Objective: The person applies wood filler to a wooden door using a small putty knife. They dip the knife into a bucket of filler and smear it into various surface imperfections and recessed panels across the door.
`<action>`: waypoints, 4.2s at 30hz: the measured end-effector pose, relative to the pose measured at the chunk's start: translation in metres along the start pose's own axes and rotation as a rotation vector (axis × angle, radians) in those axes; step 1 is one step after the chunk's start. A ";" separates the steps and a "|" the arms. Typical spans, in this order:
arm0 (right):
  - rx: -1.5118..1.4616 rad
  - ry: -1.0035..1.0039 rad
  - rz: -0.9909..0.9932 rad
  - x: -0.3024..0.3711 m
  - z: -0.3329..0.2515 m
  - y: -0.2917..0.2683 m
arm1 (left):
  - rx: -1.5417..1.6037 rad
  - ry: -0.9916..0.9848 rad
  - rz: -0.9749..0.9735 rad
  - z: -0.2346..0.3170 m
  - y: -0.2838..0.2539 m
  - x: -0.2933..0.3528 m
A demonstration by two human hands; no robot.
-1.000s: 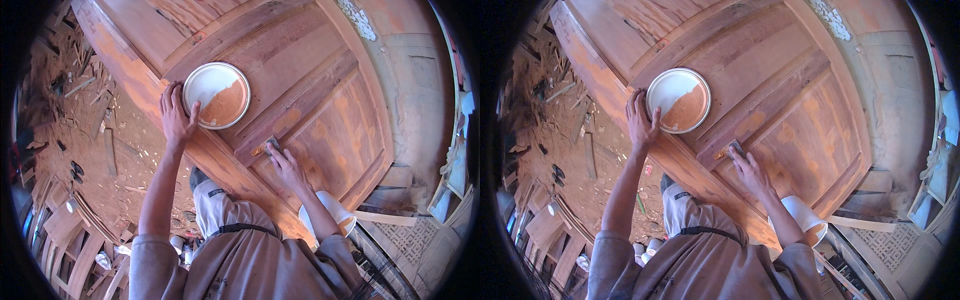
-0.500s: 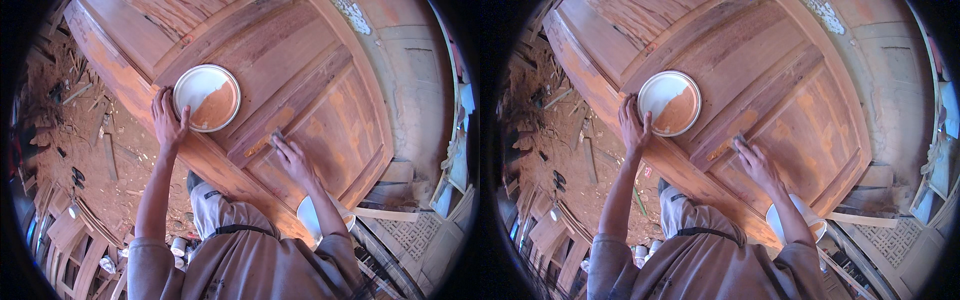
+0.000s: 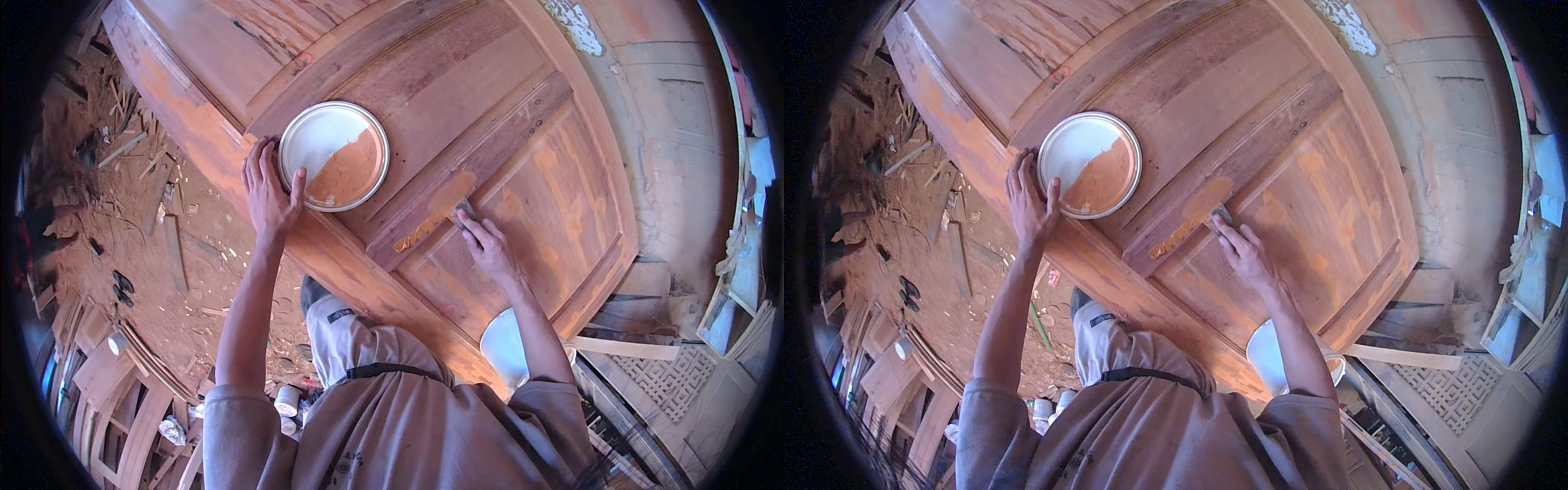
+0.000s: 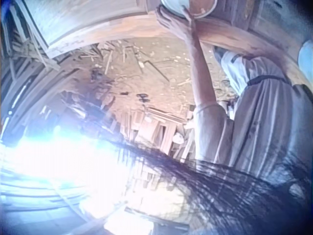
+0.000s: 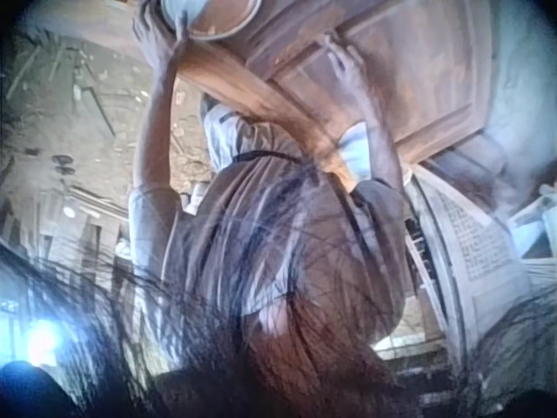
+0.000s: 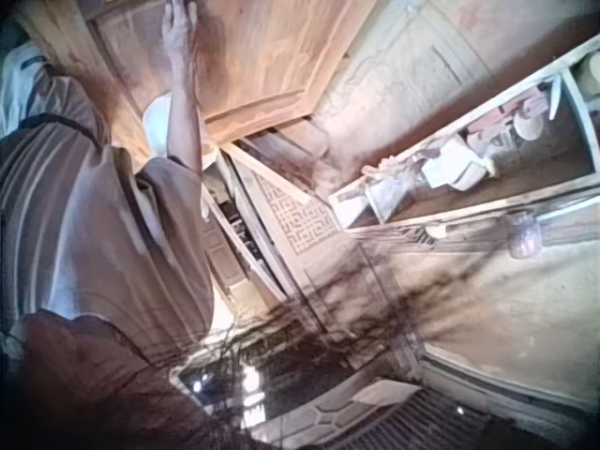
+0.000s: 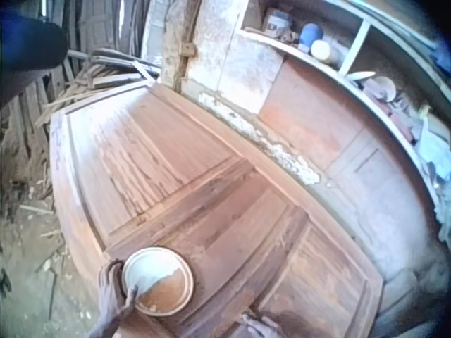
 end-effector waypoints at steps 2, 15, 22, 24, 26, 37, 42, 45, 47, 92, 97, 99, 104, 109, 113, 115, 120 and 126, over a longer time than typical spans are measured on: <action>-0.037 0.000 0.000 0.002 -0.001 -0.009 | -0.013 0.011 0.001 0.000 0.001 0.003; 0.059 0.186 0.127 -0.023 -0.020 -0.039 | -0.028 0.010 0.005 -0.001 0.000 -0.001; 0.139 0.653 -0.013 -0.046 -0.068 0.001 | 0.002 -0.007 -0.049 -0.002 -0.003 -0.001; 0.100 0.713 -0.044 -0.043 -0.086 0.006 | -0.013 0.001 -0.054 -0.003 -0.002 -0.001; 0.039 0.772 -0.079 -0.034 -0.100 0.017 | 0.023 -0.009 -0.048 -0.004 -0.001 0.001; 0.036 0.628 -0.179 0.014 -0.170 0.082 | 0.125 -0.056 -0.070 -0.010 0.000 0.004; -0.183 0.511 0.105 0.027 -0.182 0.058 | 0.153 -0.058 -0.085 -0.012 -0.005 0.001; -0.004 0.512 -0.067 0.032 -0.165 0.056 | 0.109 -0.040 -0.102 -0.008 -0.006 -0.001; 0.024 0.428 -0.042 0.042 -0.149 0.065 | 0.092 -0.041 -0.090 -0.006 -0.008 -0.002; 0.065 0.197 -0.023 0.009 -0.108 0.051 | 0.108 -0.044 -0.073 0.000 -0.011 -0.003; 0.118 0.343 -0.220 0.038 -0.096 0.039 | 0.083 -0.061 -0.063 -0.008 -0.011 -0.002; 0.033 0.445 -0.157 0.026 -0.112 0.028 | 0.069 -0.083 -0.129 -0.008 -0.005 0.001; 0.074 0.633 0.074 -0.024 -0.127 0.053 | 0.085 -0.057 -0.087 -0.009 -0.008 0.000; 0.013 0.741 0.129 -0.013 -0.155 0.078 | 0.115 -0.032 -0.096 -0.001 -0.006 -0.003; 0.005 0.758 -0.004 -0.003 -0.190 0.091 | 0.114 -0.044 -0.103 -0.002 -0.005 -0.002; -0.035 0.728 -0.094 0.004 -0.201 0.098 | 0.132 -0.048 -0.106 -0.006 -0.003 -0.001; -0.159 0.578 -0.189 0.027 -0.203 0.079 | 0.159 -0.095 -0.118 -0.013 -0.007 0.002; 0.041 0.361 -0.121 0.037 -0.142 0.062 | 0.141 -0.053 -0.087 -0.008 -0.011 -0.001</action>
Point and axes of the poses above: each hand's wrist, its own x-axis away from the middle knuckle, its own y-axis out of the palm, z = x × y, the point moved 5 cm from there along -x, towards the middle knuckle, and after that the axes turned 1 degree about -y, right-handed, at the moved point
